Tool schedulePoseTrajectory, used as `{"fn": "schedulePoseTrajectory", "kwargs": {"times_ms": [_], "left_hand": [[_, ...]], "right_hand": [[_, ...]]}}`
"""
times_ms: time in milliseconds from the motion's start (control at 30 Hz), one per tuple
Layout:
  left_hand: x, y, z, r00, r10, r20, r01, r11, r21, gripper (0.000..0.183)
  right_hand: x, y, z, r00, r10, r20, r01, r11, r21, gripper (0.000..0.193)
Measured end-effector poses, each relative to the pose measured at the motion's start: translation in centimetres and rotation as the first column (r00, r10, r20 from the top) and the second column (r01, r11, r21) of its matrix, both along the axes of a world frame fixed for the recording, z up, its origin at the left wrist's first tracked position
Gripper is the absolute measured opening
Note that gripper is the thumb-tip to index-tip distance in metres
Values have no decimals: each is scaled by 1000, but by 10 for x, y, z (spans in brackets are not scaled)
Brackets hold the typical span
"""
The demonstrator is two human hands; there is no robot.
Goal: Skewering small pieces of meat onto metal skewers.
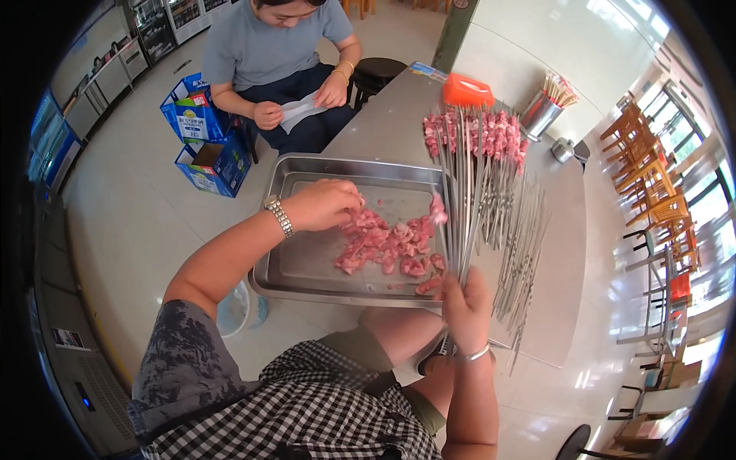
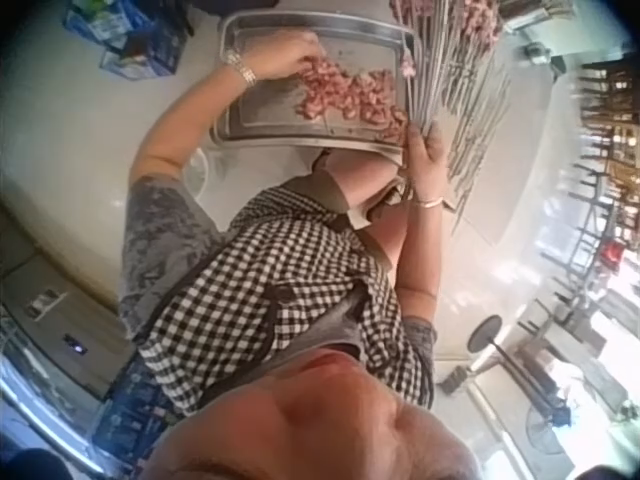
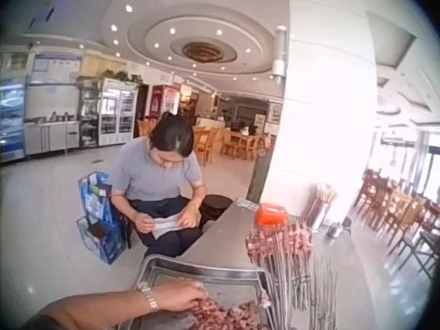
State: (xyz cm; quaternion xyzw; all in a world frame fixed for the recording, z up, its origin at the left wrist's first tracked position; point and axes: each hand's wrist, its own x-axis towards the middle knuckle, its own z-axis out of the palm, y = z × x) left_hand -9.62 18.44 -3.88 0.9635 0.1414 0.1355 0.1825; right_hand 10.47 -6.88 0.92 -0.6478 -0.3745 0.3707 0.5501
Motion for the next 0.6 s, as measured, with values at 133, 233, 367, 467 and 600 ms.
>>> {"fn": "schedulePoseTrajectory", "kwargs": {"times_ms": [133, 233, 367, 467, 600], "left_hand": [[4, -7, 4, 966, 167, 198, -167, 986, -16, 15], [4, -18, 23, 959, 246, 137, -228, 964, -135, 13], [3, -25, 8, 962, 260, 85, -193, 865, -463, 12], [6, -40, 4, 885, 450, 121, -60, 368, -928, 14], [9, -66, 7, 853, 487, 186, 43, 289, -956, 18]], "right_hand": [[-8, -34, -21, 981, -7, -192, 2, 1000, -25, 6], [-12, -54, -36, 976, -59, -208, 56, 998, -22, 6], [-19, -71, -41, 962, -144, -230, 131, 989, -71, 8], [-28, -86, -41, 948, -149, -282, 145, 989, -35, 11], [-34, -118, -61, 936, -55, -349, 54, 998, -13, 11]]}}
